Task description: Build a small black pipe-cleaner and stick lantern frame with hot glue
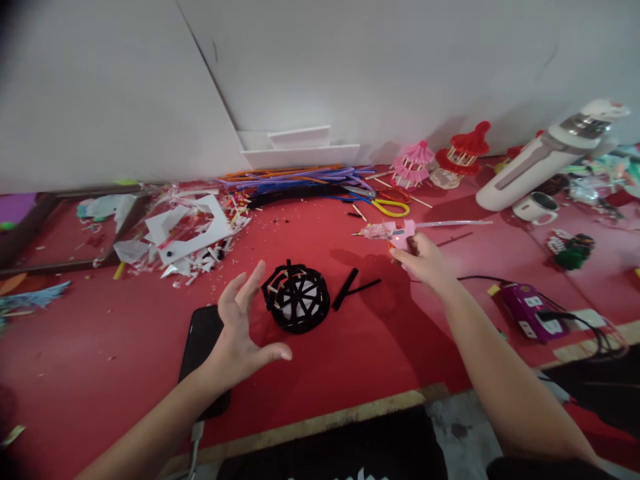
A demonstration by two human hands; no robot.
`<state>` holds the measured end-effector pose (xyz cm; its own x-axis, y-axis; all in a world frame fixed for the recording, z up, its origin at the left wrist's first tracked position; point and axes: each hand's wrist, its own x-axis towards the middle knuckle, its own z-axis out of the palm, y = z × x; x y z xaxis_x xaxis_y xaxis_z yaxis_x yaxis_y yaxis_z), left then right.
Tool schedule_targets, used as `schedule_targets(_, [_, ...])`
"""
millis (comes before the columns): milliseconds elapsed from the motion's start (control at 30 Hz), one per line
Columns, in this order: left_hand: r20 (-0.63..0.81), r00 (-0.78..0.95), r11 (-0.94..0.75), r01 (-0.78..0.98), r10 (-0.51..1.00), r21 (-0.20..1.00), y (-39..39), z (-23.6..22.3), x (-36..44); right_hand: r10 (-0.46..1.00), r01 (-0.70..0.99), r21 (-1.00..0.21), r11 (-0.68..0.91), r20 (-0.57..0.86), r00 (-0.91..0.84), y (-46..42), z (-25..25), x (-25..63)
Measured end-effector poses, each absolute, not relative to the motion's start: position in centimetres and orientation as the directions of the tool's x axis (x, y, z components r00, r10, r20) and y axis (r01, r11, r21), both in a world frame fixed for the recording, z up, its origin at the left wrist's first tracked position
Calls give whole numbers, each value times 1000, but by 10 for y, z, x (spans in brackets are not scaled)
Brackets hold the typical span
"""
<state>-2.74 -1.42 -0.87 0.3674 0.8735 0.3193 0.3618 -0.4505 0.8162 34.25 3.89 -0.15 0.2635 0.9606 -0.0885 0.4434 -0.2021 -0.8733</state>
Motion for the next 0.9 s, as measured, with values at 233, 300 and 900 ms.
schedule_targets(233, [695, 130, -637, 544, 707, 546, -16, 64, -17, 958, 695, -719, -7, 194, 211, 23, 38, 310])
schedule_targets(300, [672, 351, -742, 479, 651, 469, -19, 93, -1, 936, 810, -578, 101, 330, 119, 20, 52, 298])
schedule_targets(900, [-268, 745, 703, -354, 610, 617, -44, 101, 129, 742, 853, -403, 332, 670, 27, 6, 54, 260])
